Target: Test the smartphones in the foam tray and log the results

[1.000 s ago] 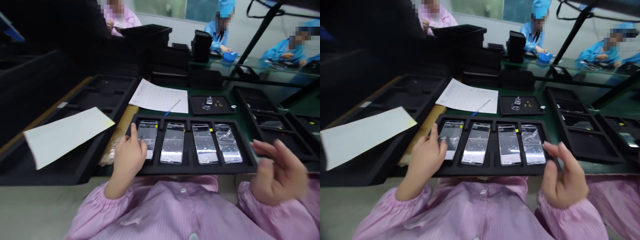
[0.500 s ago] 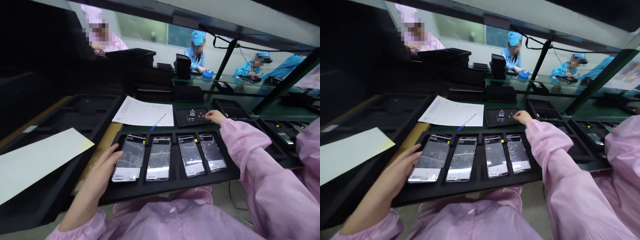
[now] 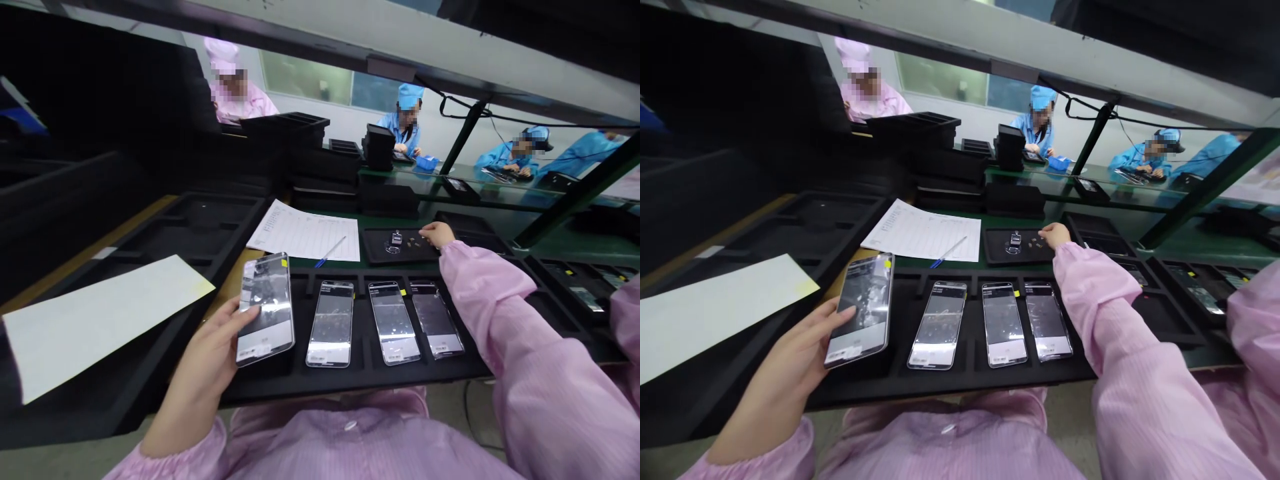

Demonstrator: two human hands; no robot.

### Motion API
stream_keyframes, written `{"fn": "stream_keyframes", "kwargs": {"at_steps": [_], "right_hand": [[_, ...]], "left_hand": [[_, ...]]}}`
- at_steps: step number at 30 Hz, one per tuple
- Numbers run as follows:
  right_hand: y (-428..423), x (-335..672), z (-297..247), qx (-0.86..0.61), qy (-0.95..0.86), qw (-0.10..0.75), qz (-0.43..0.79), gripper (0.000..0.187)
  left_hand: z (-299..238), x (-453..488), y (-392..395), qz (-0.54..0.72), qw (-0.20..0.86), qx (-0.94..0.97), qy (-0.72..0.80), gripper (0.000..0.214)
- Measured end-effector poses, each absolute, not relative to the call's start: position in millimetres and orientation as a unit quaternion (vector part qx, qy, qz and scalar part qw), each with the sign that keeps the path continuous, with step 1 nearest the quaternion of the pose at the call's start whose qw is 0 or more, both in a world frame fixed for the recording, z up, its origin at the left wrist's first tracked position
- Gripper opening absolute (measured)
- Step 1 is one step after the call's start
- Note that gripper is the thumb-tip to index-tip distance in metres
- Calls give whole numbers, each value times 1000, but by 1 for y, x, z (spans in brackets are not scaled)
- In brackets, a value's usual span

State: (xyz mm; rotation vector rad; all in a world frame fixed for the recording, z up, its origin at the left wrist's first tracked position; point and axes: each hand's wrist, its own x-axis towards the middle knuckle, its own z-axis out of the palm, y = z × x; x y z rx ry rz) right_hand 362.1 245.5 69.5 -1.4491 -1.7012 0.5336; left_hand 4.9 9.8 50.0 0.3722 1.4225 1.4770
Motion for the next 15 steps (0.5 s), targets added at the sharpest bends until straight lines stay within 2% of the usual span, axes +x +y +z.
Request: {"fn": "stream_keyframes", "kwargs": {"at_steps": [4, 8, 11, 15], "right_hand": [[223, 349, 96, -567, -640, 391, 341, 35], [143, 330, 111, -498, -625, 395, 453, 44], [78, 312, 109, -409, -560, 413, 590, 35], [23, 292, 94, -365, -540, 446, 613, 23]], "left_hand": [[61, 27, 10, 627, 512, 67, 583, 30], [67, 55, 11, 616, 598, 92, 505, 28], [68, 72, 13, 621, 637, 140, 436, 24], [67, 87, 14, 647, 643, 144, 385, 22]]}}
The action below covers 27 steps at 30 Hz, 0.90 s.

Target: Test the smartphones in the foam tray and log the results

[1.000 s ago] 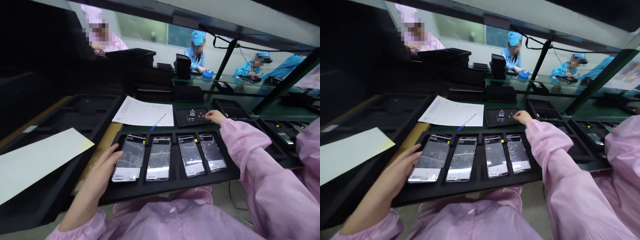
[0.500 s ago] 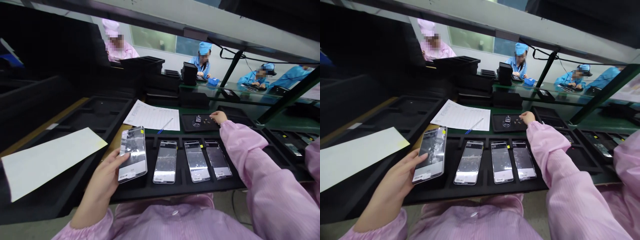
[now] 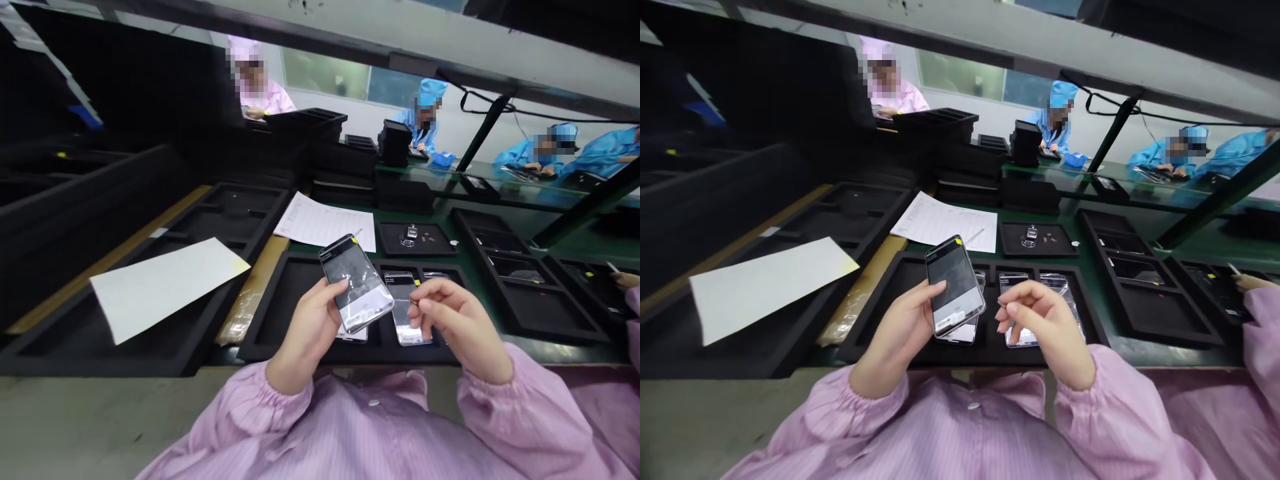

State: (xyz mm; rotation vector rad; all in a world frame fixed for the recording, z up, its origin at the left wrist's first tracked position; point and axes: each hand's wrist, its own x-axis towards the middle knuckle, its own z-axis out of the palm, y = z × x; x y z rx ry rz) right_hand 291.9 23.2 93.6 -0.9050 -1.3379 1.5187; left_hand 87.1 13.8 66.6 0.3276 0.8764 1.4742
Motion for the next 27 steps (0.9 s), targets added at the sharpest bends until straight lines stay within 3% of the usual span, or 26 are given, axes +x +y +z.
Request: {"fn": "stream_keyframes", "kwargs": {"at_steps": [5, 12, 27], "right_hand": [[2, 278, 74, -371, -539, 464, 598, 30], [9, 272, 62, -347, -519, 453, 636, 12], [17, 259, 50, -357, -472, 401, 699, 33]], "left_hand": [[64, 91, 14, 681, 630, 127, 351, 20], [67, 90, 16, 696, 619, 71, 357, 18], [58, 98, 19, 728, 572, 110, 362, 29]]}}
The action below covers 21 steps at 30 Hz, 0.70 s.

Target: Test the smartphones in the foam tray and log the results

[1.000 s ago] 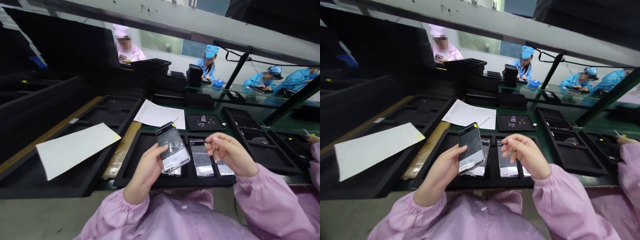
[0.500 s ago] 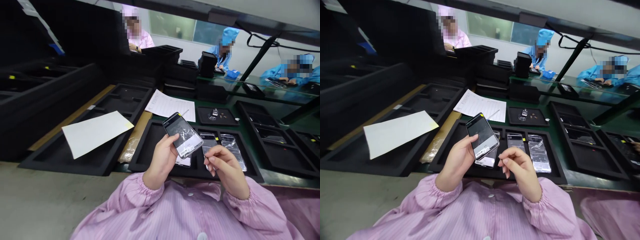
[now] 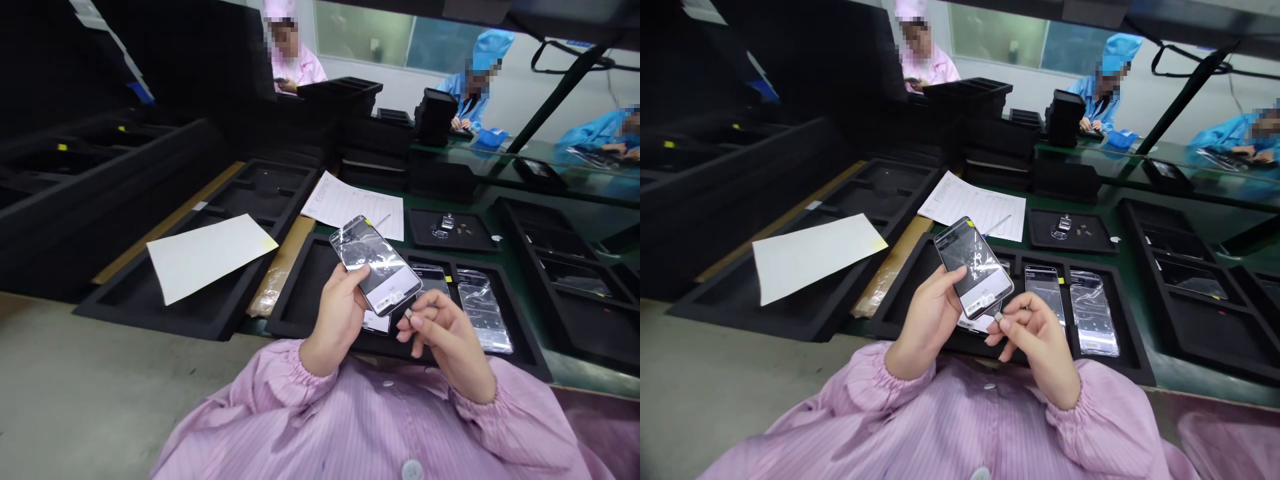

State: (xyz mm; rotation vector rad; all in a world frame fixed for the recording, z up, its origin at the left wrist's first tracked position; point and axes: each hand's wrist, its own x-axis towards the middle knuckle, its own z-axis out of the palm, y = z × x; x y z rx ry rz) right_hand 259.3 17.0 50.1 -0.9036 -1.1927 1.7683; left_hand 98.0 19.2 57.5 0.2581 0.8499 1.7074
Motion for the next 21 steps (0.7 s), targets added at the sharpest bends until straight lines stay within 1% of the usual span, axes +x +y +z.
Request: {"fn": "stream_keyframes", "kwargs": {"at_steps": [2, 4, 7, 12, 16, 21], "right_hand": [[14, 256, 47, -371, -473, 390, 697, 41], [11, 252, 46, -382, -481, 397, 682, 46], [6, 249, 45, -392, -496, 417, 652, 44], [1, 252, 46, -412, -512, 416, 628, 44], [3, 258, 45, -407, -529, 396, 631, 43], [6, 259, 45, -387, -544, 370, 646, 42]], "left_hand": [[58, 100, 19, 734, 567, 109, 358, 30], [58, 103, 18, 741, 559, 112, 354, 31], [58, 106, 16, 752, 544, 121, 351, 32], [58, 108, 14, 759, 527, 149, 352, 31], [59, 108, 13, 763, 511, 176, 354, 28], [57, 109, 13, 768, 505, 199, 340, 34]]}}
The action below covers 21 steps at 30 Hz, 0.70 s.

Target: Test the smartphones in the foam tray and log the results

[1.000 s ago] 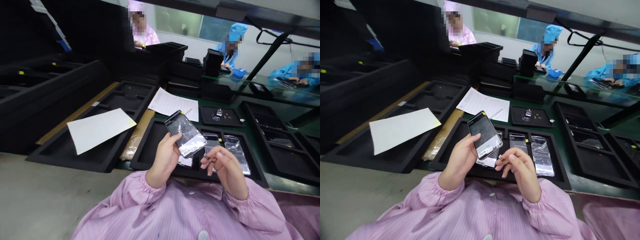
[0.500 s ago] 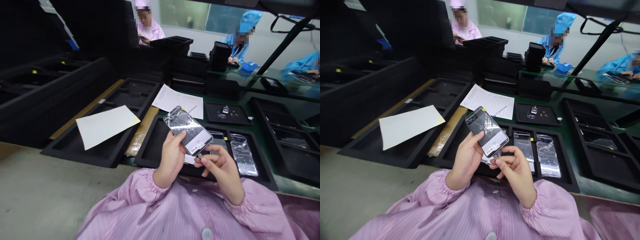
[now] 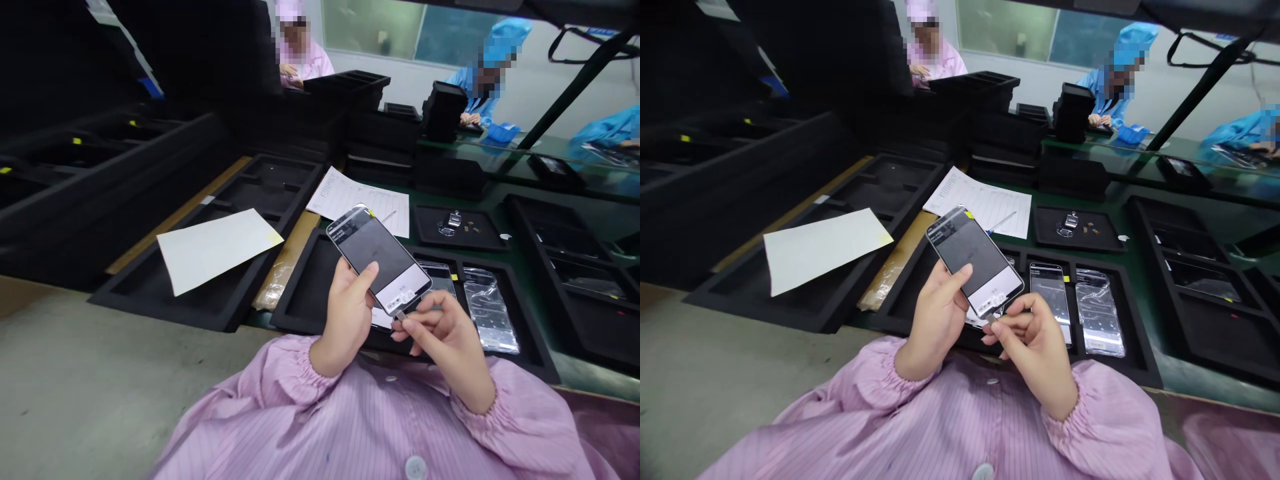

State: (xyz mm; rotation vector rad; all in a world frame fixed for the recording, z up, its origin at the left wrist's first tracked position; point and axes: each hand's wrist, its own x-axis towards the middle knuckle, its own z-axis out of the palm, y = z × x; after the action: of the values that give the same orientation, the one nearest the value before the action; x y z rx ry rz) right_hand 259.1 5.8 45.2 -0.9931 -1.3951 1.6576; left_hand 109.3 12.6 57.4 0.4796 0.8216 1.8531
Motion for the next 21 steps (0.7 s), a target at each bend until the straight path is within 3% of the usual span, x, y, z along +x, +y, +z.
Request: {"fn": "stream_keyframes", "kwargs": {"at_steps": [14, 21], "right_hand": [[5, 255, 50, -394, -523, 402, 640, 43], [6, 251, 31, -387, -535, 476, 581, 46]], "left_hand": [[52, 112, 13, 755, 516, 208, 346, 33], [48, 119, 7, 771, 478, 240, 345, 38]]}}
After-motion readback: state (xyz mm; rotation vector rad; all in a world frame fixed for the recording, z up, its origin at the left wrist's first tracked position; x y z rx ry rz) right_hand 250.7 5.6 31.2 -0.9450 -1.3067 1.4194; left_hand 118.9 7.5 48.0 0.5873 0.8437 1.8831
